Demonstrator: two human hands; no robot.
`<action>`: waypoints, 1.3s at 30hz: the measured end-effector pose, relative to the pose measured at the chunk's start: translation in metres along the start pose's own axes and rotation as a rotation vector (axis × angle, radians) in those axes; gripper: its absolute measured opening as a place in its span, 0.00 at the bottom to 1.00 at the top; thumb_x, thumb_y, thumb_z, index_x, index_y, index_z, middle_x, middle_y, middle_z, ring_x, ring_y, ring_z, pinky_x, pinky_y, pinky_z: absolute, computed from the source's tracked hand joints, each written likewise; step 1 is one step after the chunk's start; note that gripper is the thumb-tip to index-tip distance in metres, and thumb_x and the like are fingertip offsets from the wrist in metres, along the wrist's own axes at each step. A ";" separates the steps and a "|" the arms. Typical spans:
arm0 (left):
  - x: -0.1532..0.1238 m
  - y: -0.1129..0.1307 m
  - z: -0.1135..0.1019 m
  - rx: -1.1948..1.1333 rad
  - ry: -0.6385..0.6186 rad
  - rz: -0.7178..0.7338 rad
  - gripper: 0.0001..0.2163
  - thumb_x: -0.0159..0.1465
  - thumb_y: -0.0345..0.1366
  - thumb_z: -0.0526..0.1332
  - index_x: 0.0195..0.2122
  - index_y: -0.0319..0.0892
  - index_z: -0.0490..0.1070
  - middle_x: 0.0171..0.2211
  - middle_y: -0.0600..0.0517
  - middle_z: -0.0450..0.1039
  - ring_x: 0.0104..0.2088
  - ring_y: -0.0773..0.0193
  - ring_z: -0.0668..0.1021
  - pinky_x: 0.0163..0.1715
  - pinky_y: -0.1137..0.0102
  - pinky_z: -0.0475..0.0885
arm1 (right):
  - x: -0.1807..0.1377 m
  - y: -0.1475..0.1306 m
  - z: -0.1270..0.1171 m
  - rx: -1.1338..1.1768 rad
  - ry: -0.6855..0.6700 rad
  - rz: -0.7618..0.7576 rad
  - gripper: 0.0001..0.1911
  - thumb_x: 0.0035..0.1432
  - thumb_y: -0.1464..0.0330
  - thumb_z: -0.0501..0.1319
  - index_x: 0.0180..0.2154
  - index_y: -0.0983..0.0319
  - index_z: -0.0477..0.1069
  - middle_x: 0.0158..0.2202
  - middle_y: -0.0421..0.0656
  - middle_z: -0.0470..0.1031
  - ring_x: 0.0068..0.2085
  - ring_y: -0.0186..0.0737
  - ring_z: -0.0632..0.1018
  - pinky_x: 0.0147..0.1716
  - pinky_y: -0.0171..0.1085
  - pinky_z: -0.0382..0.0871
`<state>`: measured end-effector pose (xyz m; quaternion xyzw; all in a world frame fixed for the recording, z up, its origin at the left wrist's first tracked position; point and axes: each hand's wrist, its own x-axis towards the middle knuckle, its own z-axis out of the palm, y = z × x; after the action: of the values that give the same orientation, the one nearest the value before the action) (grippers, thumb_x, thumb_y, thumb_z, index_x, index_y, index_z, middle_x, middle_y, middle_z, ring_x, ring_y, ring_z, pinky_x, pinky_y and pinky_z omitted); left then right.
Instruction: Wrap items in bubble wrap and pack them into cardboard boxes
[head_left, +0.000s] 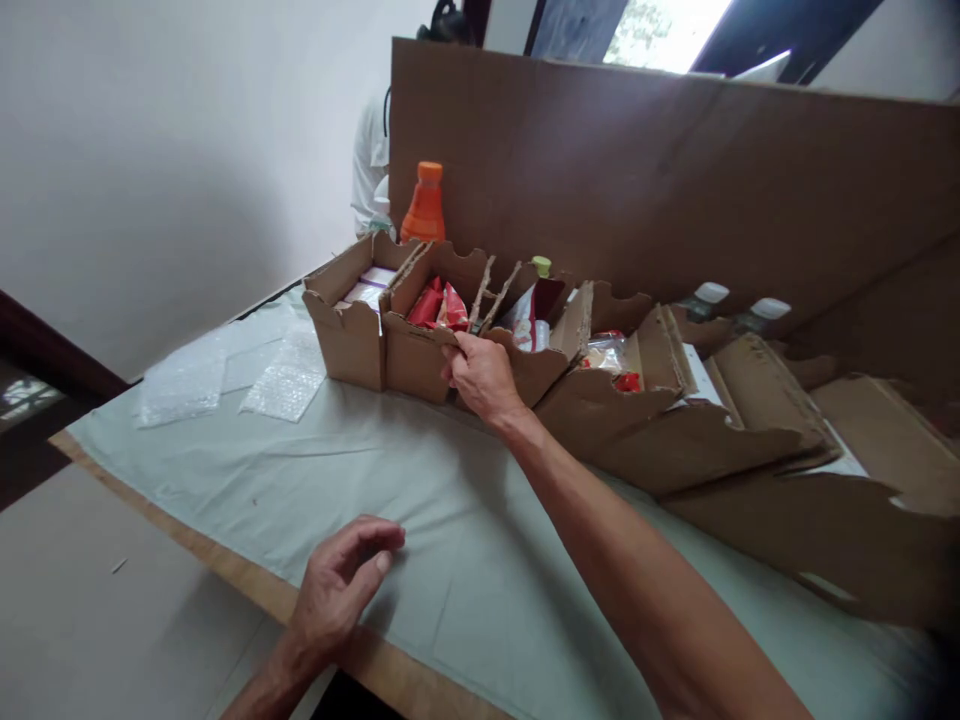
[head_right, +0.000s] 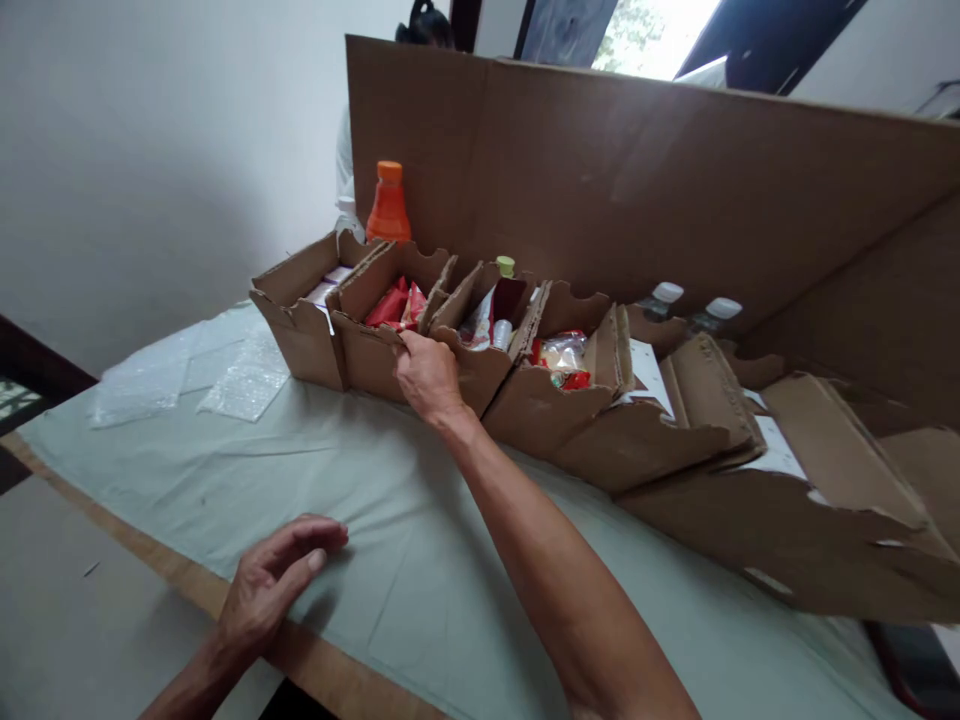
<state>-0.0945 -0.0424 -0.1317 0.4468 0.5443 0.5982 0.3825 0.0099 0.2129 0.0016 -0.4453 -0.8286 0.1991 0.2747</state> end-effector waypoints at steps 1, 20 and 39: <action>0.000 -0.003 0.000 -0.043 0.035 -0.016 0.09 0.66 0.39 0.65 0.45 0.44 0.82 0.40 0.45 0.83 0.41 0.55 0.85 0.43 0.63 0.83 | -0.005 -0.001 0.003 0.000 0.005 -0.002 0.13 0.67 0.71 0.55 0.37 0.61 0.79 0.25 0.41 0.78 0.27 0.38 0.78 0.32 0.33 0.67; -0.028 0.008 0.019 0.100 0.023 -0.097 0.27 0.56 0.52 0.71 0.53 0.45 0.75 0.46 0.44 0.79 0.58 0.42 0.77 0.62 0.51 0.72 | -0.326 0.097 -0.151 0.246 0.278 0.355 0.27 0.59 0.54 0.66 0.57 0.56 0.77 0.43 0.49 0.84 0.38 0.46 0.85 0.36 0.41 0.82; 0.072 0.026 0.147 0.096 -0.392 0.101 0.26 0.65 0.42 0.61 0.65 0.45 0.66 0.63 0.43 0.71 0.60 0.52 0.75 0.61 0.57 0.70 | -0.309 0.160 -0.103 0.251 0.447 0.442 0.22 0.55 0.52 0.66 0.43 0.61 0.71 0.38 0.49 0.82 0.36 0.46 0.81 0.36 0.43 0.77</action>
<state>0.0238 0.0676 -0.0960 0.5990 0.4643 0.4917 0.4289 0.3156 0.0440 -0.0972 -0.6097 -0.6003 0.2516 0.4524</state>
